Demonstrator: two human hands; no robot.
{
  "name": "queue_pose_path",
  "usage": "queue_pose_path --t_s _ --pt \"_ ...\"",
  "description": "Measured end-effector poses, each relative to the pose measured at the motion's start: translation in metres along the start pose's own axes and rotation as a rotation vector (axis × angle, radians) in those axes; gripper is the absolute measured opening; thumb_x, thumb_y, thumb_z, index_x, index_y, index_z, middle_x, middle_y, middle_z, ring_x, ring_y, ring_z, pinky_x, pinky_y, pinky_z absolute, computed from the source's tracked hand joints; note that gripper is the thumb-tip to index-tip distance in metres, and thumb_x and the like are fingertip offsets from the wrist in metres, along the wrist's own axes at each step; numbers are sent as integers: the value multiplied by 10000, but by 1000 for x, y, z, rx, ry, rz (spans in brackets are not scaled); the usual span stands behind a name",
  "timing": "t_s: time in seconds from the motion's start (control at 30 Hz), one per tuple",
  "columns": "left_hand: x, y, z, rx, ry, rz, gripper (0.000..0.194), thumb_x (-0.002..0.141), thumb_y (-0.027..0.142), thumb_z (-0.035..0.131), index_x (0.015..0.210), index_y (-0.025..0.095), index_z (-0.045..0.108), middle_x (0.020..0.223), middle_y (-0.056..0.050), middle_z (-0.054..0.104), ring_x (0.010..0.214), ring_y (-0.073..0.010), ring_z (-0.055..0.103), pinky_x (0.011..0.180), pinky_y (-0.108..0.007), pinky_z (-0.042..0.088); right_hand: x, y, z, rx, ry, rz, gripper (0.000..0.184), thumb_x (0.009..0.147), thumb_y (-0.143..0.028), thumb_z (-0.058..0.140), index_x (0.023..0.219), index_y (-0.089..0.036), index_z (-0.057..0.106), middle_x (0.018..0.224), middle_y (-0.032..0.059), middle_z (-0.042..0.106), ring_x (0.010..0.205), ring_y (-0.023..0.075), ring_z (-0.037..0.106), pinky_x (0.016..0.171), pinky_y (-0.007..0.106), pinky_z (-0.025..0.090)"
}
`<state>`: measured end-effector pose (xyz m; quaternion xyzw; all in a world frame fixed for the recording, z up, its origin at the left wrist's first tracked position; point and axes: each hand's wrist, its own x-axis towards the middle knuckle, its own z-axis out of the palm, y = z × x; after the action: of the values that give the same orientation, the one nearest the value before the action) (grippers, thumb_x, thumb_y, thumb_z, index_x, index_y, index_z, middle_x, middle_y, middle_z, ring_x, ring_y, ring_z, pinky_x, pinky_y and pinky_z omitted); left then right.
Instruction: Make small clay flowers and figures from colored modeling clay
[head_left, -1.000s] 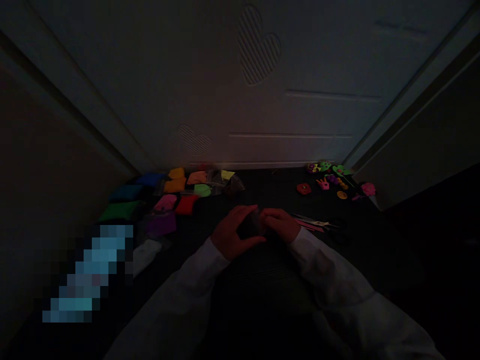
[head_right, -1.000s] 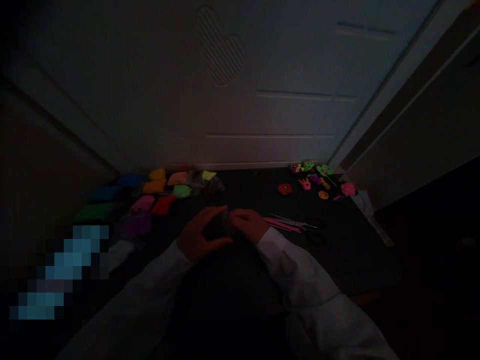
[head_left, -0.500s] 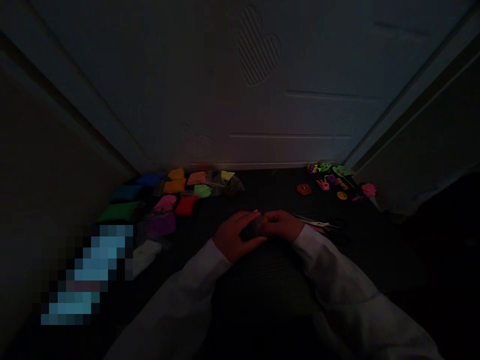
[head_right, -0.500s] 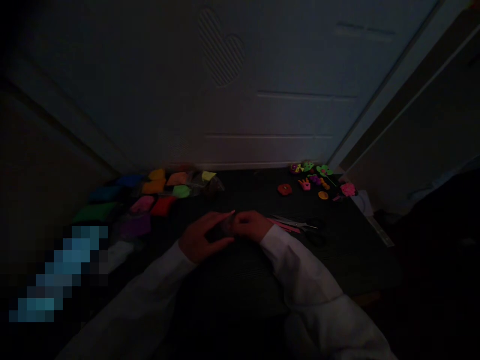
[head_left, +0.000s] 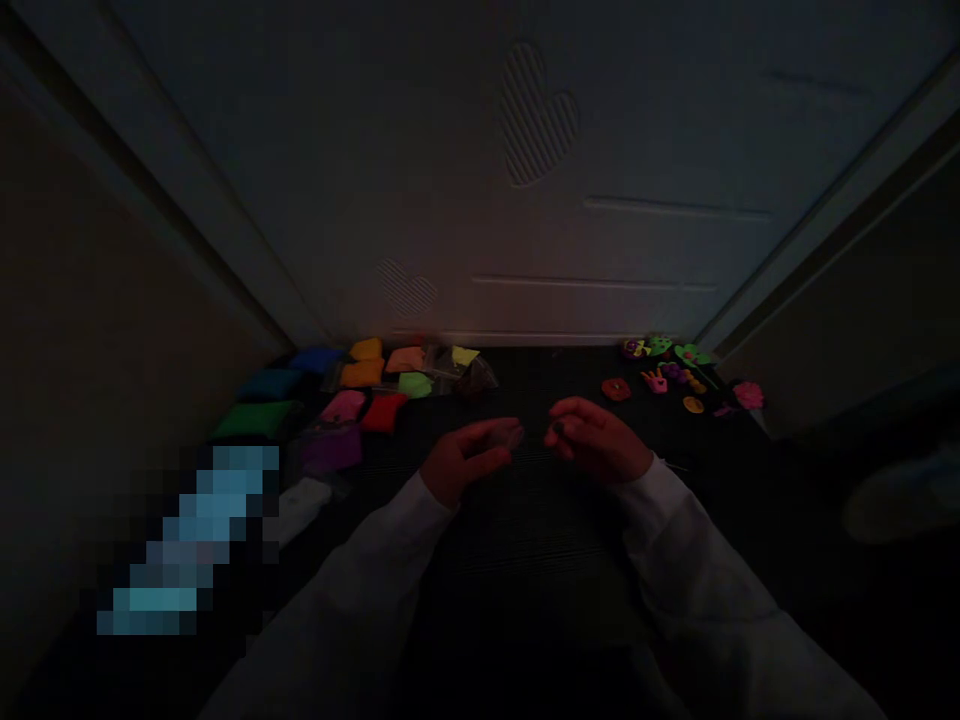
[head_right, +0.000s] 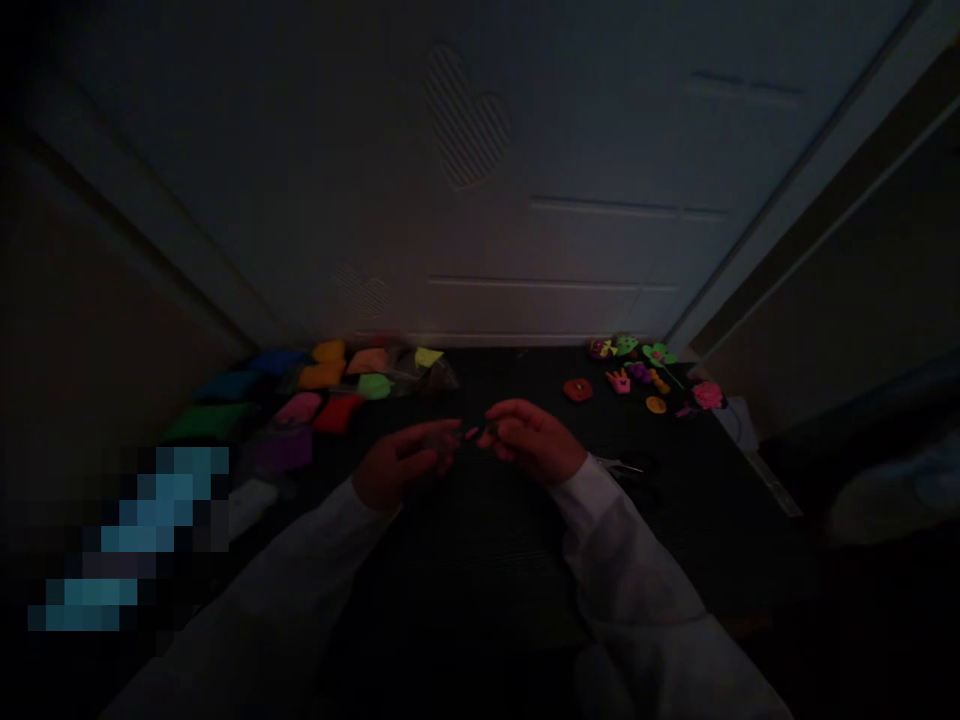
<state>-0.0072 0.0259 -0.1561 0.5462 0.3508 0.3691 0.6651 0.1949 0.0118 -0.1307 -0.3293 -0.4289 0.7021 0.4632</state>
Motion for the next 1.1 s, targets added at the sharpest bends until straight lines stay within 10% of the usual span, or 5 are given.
queue_pose_path --t_s 0.33,0.73,1.1 --pt "6 -5 9 -530 -230 -281 454 734 484 437 899 92 594 673 -81 616 503 -123 539 425 -228 324 7 11 7 -349 283 -125 222 592 -342 660 725 -196 560 690 -16 574 624 91 509 567 234 393" --pt "-1 -6 12 -488 -544 -402 440 765 462 394 844 64 565 647 -118 644 425 -132 538 366 -219 300 -1 13 15 -633 -132 -124 151 657 -307 628 766 -212 670 739 9 527 726 115 511 691 288 412" --pt "3 -9 11 -518 -512 -339 483 762 499 362 991 107 528 677 -96 647 420 -128 526 357 -212 277 -2 17 23 -706 -121 -202 224 774 -339 487 810 -210 667 990 48 580 986 167 504 927 341 325"
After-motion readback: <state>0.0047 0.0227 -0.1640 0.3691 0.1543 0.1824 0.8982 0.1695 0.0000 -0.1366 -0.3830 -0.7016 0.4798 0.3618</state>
